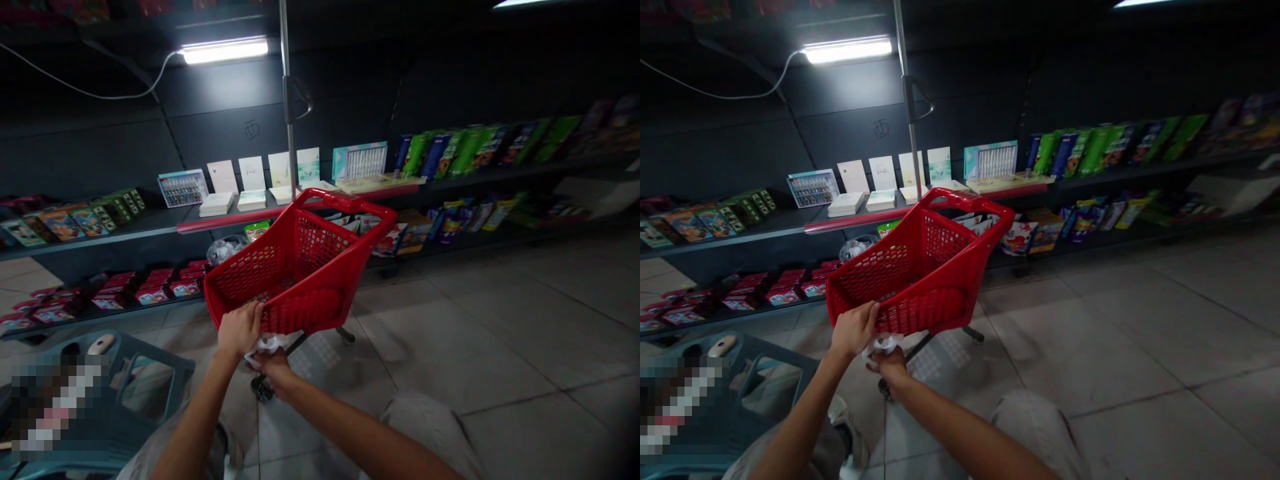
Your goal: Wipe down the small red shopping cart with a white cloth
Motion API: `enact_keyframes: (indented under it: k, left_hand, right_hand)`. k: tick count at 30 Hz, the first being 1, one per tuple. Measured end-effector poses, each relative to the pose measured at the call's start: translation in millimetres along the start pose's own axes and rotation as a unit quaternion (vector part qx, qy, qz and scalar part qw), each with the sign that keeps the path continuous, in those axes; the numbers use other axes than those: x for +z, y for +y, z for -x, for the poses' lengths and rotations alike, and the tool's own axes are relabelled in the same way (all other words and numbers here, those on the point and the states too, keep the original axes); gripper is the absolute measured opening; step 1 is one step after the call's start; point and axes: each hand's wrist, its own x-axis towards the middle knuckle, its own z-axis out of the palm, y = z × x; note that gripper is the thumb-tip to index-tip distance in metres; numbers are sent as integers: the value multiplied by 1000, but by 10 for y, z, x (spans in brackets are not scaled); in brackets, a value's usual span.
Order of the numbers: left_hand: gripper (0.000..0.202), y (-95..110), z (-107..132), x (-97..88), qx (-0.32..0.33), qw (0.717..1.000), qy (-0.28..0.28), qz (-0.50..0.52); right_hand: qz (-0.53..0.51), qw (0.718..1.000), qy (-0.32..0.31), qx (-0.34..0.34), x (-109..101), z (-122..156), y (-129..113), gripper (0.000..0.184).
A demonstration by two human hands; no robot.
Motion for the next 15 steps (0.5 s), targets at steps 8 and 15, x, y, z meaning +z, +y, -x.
enact_keyframes:
  k: [8,15]
  left_hand:
    - [43,-293,-22,90,58,991,107,50]
    - [39,-231,-24,83,45,988,142,29]
  right_hand:
    - [-31,979,177,-99,-742,-209,-768,50]
    - [1,908,317,-274,-1529,-336,-1997,50]
